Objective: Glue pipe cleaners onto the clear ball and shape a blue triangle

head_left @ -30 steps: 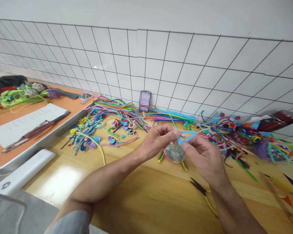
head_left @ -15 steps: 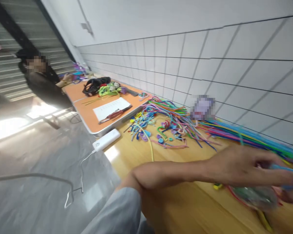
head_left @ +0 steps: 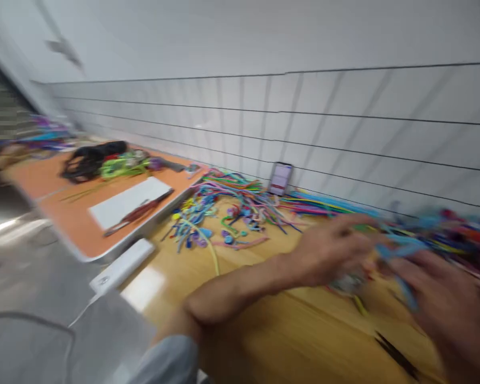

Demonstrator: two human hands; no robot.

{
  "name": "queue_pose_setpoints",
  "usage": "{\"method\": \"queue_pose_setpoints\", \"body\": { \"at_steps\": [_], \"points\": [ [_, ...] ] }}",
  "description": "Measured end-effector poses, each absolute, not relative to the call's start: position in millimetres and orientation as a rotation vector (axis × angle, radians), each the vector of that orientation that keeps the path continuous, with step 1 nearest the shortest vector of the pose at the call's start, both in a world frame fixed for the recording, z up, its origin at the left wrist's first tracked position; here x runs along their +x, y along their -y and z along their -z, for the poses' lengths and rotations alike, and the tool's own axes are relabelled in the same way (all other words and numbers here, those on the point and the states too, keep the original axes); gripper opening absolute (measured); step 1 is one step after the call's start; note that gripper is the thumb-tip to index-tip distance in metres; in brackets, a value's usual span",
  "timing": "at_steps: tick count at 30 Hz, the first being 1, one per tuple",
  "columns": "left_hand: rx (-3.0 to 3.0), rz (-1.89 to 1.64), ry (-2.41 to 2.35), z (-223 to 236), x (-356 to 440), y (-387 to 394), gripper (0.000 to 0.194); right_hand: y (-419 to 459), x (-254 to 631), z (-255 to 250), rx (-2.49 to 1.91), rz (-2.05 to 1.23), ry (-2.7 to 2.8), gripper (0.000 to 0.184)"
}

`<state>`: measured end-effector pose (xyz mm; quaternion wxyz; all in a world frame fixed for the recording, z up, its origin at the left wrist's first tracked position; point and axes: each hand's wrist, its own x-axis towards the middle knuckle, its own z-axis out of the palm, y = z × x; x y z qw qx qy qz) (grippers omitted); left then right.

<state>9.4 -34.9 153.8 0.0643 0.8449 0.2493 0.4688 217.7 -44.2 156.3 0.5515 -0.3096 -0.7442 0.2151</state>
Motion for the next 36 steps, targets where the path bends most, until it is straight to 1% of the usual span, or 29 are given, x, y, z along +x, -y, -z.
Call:
{"method": "queue_pose_setpoints", "body": {
  "at_steps": [2, 4, 5, 10, 15, 17, 19, 20, 21, 22, 24, 27, 30, 32, 36],
  "points": [
    [2.426, -1.605, -0.777, -147.6, 10.7, 31.8, 0.027, 48.6, 216.0, -160.8, -0.997, -0.725, 1.688, 0.019],
    [2.426, -1.806, -0.74, -147.4, 11.2, 29.1, 0.031, 49.4, 212.5, -163.3, -1.046, -0.88, 1.561, 0.028],
    [2.454, -1.874, -0.718, -148.3, 11.1, 28.9, 0.033, 50.1, 210.8, -163.9, -1.042, -0.935, 1.521, 0.029],
    [2.719, -1.835, -0.691, -150.1, 10.2, 35.7, 0.028, 60.3, 208.4, -164.3, -1.007, -1.117, 1.44, 0.027],
    [2.706, -1.914, -0.693, -146.2, 10.1, 35.0, 0.024, 63.1, 213.7, -166.9, -0.951, -1.253, 1.483, 0.03],
    [2.602, -1.968, -0.709, -146.1, 11.6, 33.8, 0.02, 62.3, 215.6, -168.9, -0.916, -1.168, 1.507, 0.032],
    [2.395, -1.975, -0.753, -147.5, 14.6, 34.3, 0.013, 61.5, 217.0, -170.6, -0.903, -0.915, 1.502, 0.024],
    [2.263, -1.937, -0.79, -148.6, 16.5, 35.3, 0.007, 61.1, 217.4, -171.0, -0.897, -0.759, 1.503, 0.017],
    [2.126, -1.869, -0.827, -149.8, 18.7, 37.0, 0.002, 60.8, 217.6, -171.0, -0.887, -0.615, 1.519, 0.015],
    [1.995, -1.782, -0.852, -151.1, 21.0, 39.1, 0.004, 60.4, 217.7, -170.6, -0.877, -0.503, 1.557, 0.019],
    [1.785, -1.588, -0.856, -153.1, 25.4, 44.1, 0.014, 59.6, 217.8, -168.8, -0.858, -0.38, 1.664, 0.024],
    [1.582, -1.369, -0.771, -154.4, 30.4, 51.4, 0.025, 58.3, 217.9, -165.1, -0.872, -0.363, 1.746, 0.017],
    [1.437, -1.239, -0.684, -154.5, 32.5, 56.3, 0.032, 57.9, 217.9, -162.4, -0.873, -0.391, 1.75, 0.009],
    [1.383, -1.213, -0.636, -154.7, 31.9, 57.8, 0.034, 58.6, 217.5, -161.1, -0.881, -0.392, 1.756, 0.012],
    [1.425, -1.242, -0.65, -154.6, 27.1, 56.1, 0.03, 60.2, 215.6, -159.4, -0.908, -0.437, 1.774, 0.018]
  ]
}}
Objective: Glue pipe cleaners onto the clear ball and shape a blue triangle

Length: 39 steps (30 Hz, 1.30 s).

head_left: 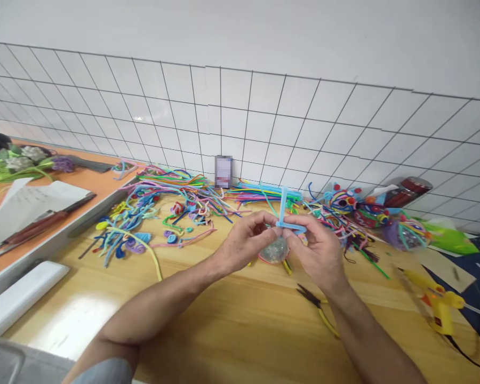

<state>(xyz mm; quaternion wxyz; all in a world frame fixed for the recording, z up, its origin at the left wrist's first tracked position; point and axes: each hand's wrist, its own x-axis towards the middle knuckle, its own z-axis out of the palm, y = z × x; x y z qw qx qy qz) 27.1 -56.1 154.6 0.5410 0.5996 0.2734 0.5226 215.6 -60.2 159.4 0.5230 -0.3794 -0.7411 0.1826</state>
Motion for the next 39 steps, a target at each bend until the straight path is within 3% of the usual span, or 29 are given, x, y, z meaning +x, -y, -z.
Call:
{"method": "queue_pose_setpoints", "body": {
  "at_steps": [16, 28, 39],
  "points": [
    [1.416, -1.072, -0.614, -163.8, 23.3, 42.8, 0.029, 48.0, 213.1, -157.9, -0.914, -0.71, 1.634, 0.012],
    [1.617, -1.091, -0.78, -153.6, 30.7, 47.3, 0.018, 57.9, 218.5, -168.5, -0.887, -0.446, 1.758, 0.003],
    [1.618, -1.263, -0.852, -152.5, 33.2, 45.2, 0.016, 65.9, 206.7, -170.1, -0.78, 0.13, 1.9, 0.017]
  ]
}}
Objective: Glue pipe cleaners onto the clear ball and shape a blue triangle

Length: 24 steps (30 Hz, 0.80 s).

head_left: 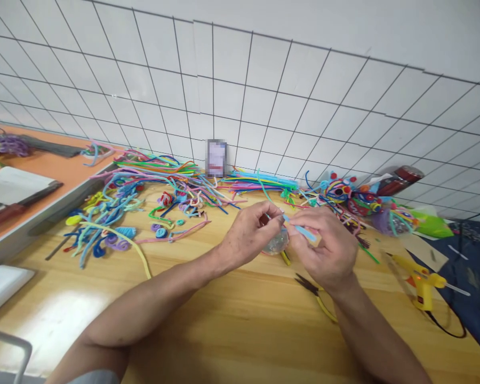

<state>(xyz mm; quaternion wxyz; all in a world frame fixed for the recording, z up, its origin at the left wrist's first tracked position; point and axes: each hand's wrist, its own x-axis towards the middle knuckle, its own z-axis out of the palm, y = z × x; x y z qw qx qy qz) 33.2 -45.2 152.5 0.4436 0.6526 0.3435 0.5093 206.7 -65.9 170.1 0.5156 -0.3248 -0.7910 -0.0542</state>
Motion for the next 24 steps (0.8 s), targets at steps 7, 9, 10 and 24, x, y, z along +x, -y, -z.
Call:
{"method": "queue_pose_setpoints", "body": {
  "at_steps": [7, 9, 10, 24],
  "points": [
    [1.266, -1.182, -0.694, -159.9, 24.6, 39.4, 0.032, 61.2, 211.5, -162.4, -0.728, 0.407, 2.024, 0.032],
    [1.217, -1.172, -0.67, -162.2, 22.9, 39.2, 0.034, 60.4, 212.3, -160.9, -0.741, 0.454, 2.021, 0.033],
    [1.2, -1.17, -0.66, -163.1, 22.3, 39.0, 0.035, 59.9, 212.4, -160.2, -0.739, 0.461, 2.013, 0.034],
    [1.155, -1.154, -0.603, -168.3, 19.5, 37.3, 0.048, 54.4, 217.8, -146.0, -0.759, 0.451, 1.981, 0.035]
  ]
}}
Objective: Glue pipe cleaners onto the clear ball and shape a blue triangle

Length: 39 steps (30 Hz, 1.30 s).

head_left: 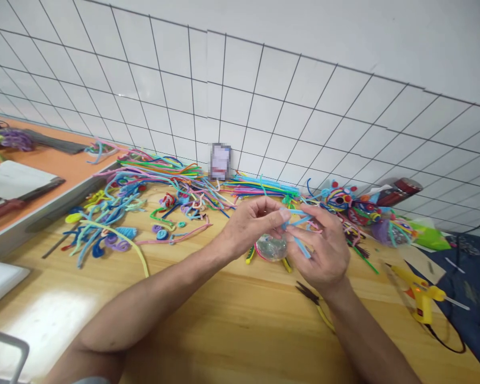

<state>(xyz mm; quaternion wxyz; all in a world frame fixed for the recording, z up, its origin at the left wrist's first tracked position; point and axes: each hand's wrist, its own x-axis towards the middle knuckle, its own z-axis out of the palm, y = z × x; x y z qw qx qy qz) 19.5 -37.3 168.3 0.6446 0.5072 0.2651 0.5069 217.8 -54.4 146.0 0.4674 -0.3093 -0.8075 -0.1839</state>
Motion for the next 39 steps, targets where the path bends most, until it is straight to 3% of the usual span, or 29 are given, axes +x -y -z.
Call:
{"method": "queue_pose_setpoints", "body": {
  "at_steps": [11, 16, 22, 33, 39],
  "points": [
    [1.188, -1.255, -0.673, -170.4, 16.6, 34.3, 0.04, 52.7, 208.9, -146.5, -0.717, 0.404, 1.926, 0.031],
    [1.221, -1.289, -0.719, -167.3, 18.1, 34.1, 0.034, 54.2, 203.9, -146.6, -0.905, -0.056, 1.636, 0.008],
    [1.22, -1.29, -0.709, -166.2, 20.7, 35.8, 0.04, 51.4, 200.2, -146.8, -1.025, -0.66, 1.641, 0.018],
    [1.234, -1.237, -0.663, -162.5, 24.5, 37.1, 0.044, 53.1, 201.0, -144.9, -1.131, -0.552, 1.631, 0.02],
    [1.179, -1.168, -0.553, -158.7, 25.8, 31.8, 0.045, 48.1, 204.9, -141.5, -1.082, -0.672, 1.599, 0.019]
  ]
}}
